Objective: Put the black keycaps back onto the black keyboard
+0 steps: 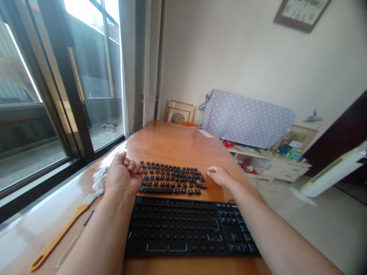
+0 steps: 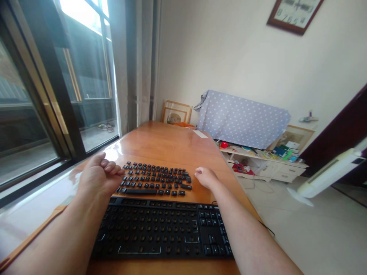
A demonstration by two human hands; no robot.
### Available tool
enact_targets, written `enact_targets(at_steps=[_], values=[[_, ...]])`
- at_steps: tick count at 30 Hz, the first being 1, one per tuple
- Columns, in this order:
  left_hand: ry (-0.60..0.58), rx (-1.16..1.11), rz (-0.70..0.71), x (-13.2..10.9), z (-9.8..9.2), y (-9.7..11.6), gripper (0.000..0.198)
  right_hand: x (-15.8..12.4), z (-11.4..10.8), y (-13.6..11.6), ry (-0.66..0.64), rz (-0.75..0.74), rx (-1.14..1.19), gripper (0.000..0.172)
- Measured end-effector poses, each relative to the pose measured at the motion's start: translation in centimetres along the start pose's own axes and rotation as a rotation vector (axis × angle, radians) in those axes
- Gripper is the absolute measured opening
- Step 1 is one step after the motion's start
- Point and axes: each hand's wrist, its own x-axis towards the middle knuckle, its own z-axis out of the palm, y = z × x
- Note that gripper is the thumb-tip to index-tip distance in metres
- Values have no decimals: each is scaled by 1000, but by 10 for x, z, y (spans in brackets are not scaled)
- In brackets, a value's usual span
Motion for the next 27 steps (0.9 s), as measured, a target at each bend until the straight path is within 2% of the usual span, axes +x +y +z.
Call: enact_targets(at_steps=[10, 16, 21, 24, 27], values=[[-4, -7, -2, 0, 0, 0, 38, -5, -3, -5, -1, 32, 42, 31], [6, -3, -5, 0, 0, 1, 37, -14, -8, -16, -16, 52, 206, 31], [-3, 1, -16, 6, -2, 1, 36, -35, -37, -25, 22, 83, 457, 33], [-6, 4, -9, 9, -3, 1, 35, -59, -63, -24, 142, 101, 632, 30], [-14, 19, -14, 11, -3, 1, 33, -86, -84, -19, 319, 101, 804, 33]])
